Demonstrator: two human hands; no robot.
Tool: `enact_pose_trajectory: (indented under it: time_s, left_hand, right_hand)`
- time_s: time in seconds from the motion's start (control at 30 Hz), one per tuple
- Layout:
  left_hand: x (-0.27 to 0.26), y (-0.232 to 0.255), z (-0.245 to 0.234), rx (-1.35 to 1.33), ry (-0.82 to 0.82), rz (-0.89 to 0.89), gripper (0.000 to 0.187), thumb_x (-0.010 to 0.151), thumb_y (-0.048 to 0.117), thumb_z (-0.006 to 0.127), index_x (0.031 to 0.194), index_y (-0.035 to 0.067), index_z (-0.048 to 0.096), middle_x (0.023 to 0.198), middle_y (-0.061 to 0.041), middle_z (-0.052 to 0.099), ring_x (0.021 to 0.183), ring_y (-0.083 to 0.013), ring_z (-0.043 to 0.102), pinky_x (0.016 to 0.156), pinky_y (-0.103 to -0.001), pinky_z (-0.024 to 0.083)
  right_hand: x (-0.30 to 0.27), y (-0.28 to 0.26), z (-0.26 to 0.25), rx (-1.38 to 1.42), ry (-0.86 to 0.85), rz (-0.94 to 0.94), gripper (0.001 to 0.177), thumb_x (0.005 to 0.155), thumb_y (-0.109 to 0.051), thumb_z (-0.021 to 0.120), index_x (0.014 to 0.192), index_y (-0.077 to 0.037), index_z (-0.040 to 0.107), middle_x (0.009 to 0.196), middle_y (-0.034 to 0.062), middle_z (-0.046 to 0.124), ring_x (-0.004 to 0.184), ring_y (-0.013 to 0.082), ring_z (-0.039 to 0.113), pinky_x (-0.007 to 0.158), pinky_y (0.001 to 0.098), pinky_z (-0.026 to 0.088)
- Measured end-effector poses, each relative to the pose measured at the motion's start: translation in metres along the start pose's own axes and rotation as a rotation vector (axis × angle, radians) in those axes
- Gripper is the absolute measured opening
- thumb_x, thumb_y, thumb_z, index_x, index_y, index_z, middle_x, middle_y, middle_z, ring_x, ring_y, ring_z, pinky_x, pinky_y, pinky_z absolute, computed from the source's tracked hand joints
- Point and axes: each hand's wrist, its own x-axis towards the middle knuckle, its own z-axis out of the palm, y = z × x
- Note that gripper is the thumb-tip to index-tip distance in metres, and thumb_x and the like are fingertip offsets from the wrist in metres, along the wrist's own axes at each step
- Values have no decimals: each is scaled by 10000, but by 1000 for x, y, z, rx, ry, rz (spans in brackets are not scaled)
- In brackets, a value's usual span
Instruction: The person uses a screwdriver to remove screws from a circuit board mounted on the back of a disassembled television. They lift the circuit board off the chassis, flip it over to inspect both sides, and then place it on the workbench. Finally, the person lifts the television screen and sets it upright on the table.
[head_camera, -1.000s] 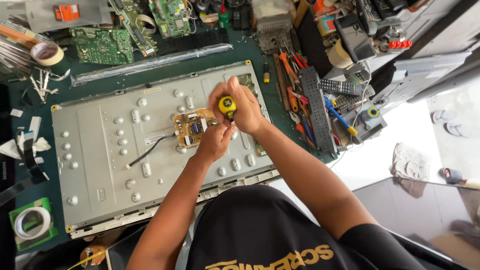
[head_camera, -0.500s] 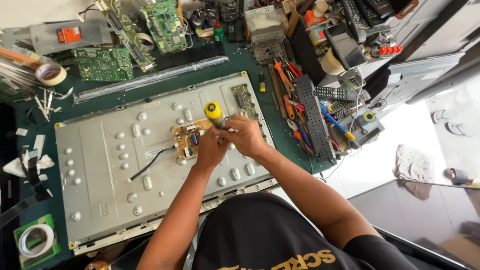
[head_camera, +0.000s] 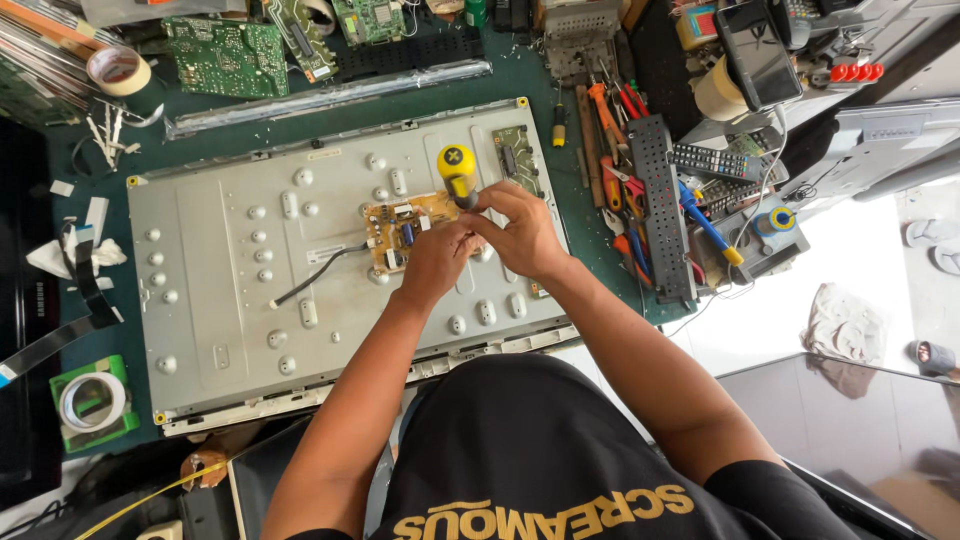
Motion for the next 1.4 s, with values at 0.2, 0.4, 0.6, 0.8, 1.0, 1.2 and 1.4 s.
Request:
enact_pose_trajectory:
  time_s: [0.2,0.4,0.6,0.8,1.0,1.2,1.4]
  left_hand:
    - [6,-12,13,133,58,-70,116,941,363,821,970,258,781,875,-42,768,868,-329,767,730,-447,637]
    - [-8,-26,30,394,23,-59,173,892,399,821,978,266,751,922,2,725,876,-272,776,768,-420,652]
    - [-18,-25,48,461,-55,-122,145,972,335,723,980,196,761,920,-46,750,871,-305,789,762,-461,657]
    - [-20,-25,55,507,-61,-152,186,998,382,698,1032,225,793,937,-11,761,872,-260,794,792,-437,655]
    - [-25,-27,59,537,-13,-124,140,983,353,692,1004,262,797,909,7,752,854,-250,799,762,-417,662]
    - [-28,-30,62,469,53,-138,119,963,324,695,978,255,791,861,5,735,802,-273,788,726,-430,657]
    - [-24,-32,67,543,192,-44,46,882,341,736,853,311,756,745,73,699,703,-209,772,642,-357,641]
  right_hand:
    - [-4,9,3,-67,-21,-69,135,952,-133,857,966,-82,732,933,94,725,892,375,738,819,445,587]
    - [2,-19,-10,-26,23,-12,112,941,-136,880,953,-91,778,863,93,726,855,356,750,807,419,584]
    - [-6,-21,-18,-27,48,-23,171,890,-172,925,999,-112,808,891,115,718,884,380,741,825,451,577]
    - [-19,-21,-24,-29,75,89,105,957,-200,870,1028,-140,821,893,77,785,881,294,783,821,408,595]
    - [-39,-30,-56,11,48,110,102,963,-188,852,1032,-115,831,853,51,767,809,190,730,792,345,592]
    - [-65,-75,-115,293,86,148,164,970,0,704,1068,41,829,907,188,762,814,241,760,762,356,615]
    - [-132,-23,-164,735,81,267,281,973,82,557,1162,148,755,1113,349,790,952,424,814,834,534,658]
